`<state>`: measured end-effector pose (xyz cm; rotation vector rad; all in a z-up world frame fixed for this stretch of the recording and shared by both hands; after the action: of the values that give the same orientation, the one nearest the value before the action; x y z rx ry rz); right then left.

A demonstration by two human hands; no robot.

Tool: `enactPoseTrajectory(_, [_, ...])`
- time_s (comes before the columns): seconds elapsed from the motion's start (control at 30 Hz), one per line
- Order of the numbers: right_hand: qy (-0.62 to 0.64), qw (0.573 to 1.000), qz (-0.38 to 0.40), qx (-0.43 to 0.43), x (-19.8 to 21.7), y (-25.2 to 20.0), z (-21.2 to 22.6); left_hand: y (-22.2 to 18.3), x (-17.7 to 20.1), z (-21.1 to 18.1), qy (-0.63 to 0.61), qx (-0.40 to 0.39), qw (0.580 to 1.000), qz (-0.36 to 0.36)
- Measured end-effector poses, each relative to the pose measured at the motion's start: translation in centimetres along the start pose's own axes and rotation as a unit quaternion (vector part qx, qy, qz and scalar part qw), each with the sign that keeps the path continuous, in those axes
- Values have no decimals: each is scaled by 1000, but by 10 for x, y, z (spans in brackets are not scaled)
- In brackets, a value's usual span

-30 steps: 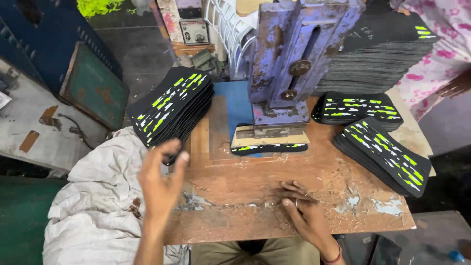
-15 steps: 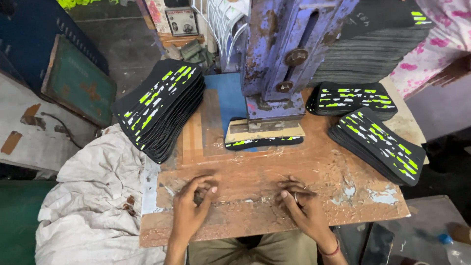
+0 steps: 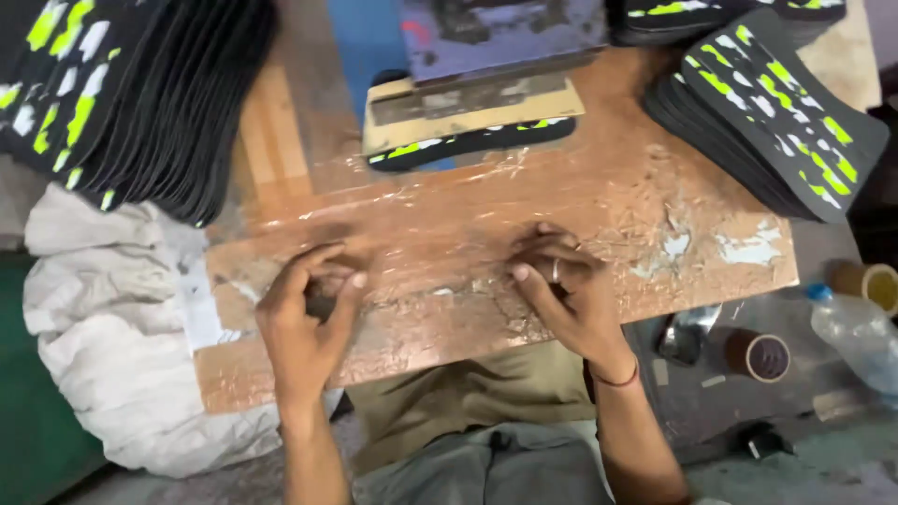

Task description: Operating a manual or semi-automatic stamping machine to print patterns onto flexible shoe material components.

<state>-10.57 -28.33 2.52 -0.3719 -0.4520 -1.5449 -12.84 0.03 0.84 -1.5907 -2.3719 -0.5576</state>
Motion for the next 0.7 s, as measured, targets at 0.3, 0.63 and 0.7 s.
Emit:
enactPoseTrajectory(0.3, [38, 981, -14, 191, 2, 16, 9, 19, 6, 9, 34, -43, 998, -19])
enactPoseTrajectory(0.63, [21, 985, 0, 173, 3, 10, 14, 12, 4, 12, 30, -36, 998, -34])
enactPoseTrajectory(0.7, [30, 978, -6, 208, 0, 13, 5, 14, 5, 15, 31, -66, 997, -40])
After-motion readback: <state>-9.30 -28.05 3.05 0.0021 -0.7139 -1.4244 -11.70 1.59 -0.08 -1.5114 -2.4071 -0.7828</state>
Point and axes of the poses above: each hand's wrist, its own y-axis towards the middle knuckle, its own x-axis out of the back of the hand, z = x × y, the point moved 1 cm from there along y, towards the middle knuckle, and after that the axes turned 10 degrees about -z, right-handed, at the moved point
